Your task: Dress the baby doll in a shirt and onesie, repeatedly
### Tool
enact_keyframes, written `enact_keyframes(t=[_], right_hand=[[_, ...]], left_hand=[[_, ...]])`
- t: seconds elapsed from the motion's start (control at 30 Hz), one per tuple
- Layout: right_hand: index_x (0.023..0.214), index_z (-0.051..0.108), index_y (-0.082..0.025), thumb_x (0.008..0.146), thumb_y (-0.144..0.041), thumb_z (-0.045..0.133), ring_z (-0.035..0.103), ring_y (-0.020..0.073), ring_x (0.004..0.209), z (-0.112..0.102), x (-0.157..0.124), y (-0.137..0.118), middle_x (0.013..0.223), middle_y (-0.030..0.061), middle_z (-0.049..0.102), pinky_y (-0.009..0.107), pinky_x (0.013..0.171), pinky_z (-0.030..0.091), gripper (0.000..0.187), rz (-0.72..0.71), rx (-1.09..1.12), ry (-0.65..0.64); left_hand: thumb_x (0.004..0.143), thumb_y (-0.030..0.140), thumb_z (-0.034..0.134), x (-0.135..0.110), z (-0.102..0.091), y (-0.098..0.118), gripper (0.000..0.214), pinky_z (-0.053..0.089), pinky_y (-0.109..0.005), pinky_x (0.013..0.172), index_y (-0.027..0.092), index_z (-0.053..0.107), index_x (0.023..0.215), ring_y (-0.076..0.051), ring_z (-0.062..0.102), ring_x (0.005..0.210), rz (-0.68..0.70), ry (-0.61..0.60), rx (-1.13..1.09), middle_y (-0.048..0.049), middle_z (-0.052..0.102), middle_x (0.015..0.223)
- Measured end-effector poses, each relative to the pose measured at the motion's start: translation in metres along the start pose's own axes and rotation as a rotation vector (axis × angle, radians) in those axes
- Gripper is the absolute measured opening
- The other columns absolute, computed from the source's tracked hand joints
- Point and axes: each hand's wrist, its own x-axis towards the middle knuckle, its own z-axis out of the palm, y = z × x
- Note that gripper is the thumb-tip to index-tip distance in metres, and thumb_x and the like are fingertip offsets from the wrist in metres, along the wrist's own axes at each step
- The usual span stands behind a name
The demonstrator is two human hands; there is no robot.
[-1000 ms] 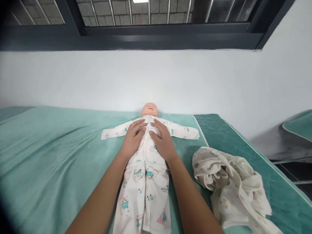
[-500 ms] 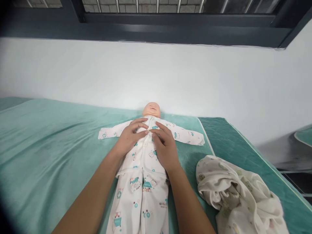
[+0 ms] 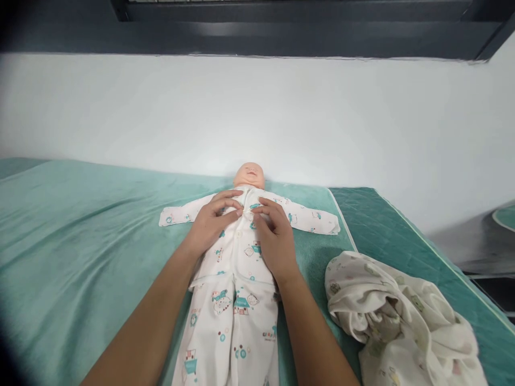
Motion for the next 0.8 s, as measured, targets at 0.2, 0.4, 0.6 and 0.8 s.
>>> enact_keyframes(t=[0.2, 0.4, 0.6, 0.8], right_hand=[[0.091, 0.069, -0.026, 0.089, -0.032, 0.057, 0.056, 0.0246, 0.116, -0.001, 0.001, -0.001, 0.133, 0.0019, 0.059, 0.043, 0.097, 0.047, 0.014, 0.048, 0.015, 0.003], [0.088, 0.066, -0.027, 0.088, -0.031, 0.059, 0.051, 0.0255, 0.126, -0.009, 0.002, -0.001, 0.140, 0.0009, 0.054, 0.044, 0.098, 0.046, 0.008, 0.027, -0.002, -0.119], [0.088, 0.066, -0.029, 0.087, -0.030, 0.064, 0.039, 0.0236, 0.139, -0.015, -0.002, -0.003, 0.144, -0.0008, 0.050, 0.047, 0.116, 0.028, 0.002, -0.123, -0.123, -0.259], [0.086, 0.067, -0.029, 0.085, -0.030, 0.067, 0.034, 0.0249, 0.142, -0.019, -0.004, -0.007, 0.148, -0.0003, 0.047, 0.049, 0.116, 0.029, 0.001, -0.153, -0.158, -0.321]], left_hand=[[0.090, 0.031, 0.059, -0.014, 0.001, 0.006, 0.016, 0.029, -0.043, 0.117, 0.027, 0.073, 0.087, -0.022, 0.041, 0.137, -0.010, 0.004, 0.076, 0.0010, 0.055, 0.140], [0.089, 0.031, 0.061, -0.018, -0.009, 0.012, 0.013, 0.031, -0.044, 0.117, 0.027, 0.073, 0.084, -0.023, 0.037, 0.141, -0.031, -0.116, 0.047, 0.0022, 0.049, 0.147], [0.086, 0.037, 0.065, -0.018, -0.022, 0.014, 0.012, 0.029, -0.047, 0.117, 0.027, 0.072, 0.083, -0.025, 0.023, 0.149, -0.003, -0.281, 0.023, 0.0029, 0.045, 0.151], [0.086, 0.037, 0.066, -0.019, -0.024, 0.012, 0.013, 0.038, -0.047, 0.110, 0.026, 0.071, 0.082, -0.028, 0.022, 0.149, -0.031, -0.295, -0.009, 0.0006, 0.045, 0.150]])
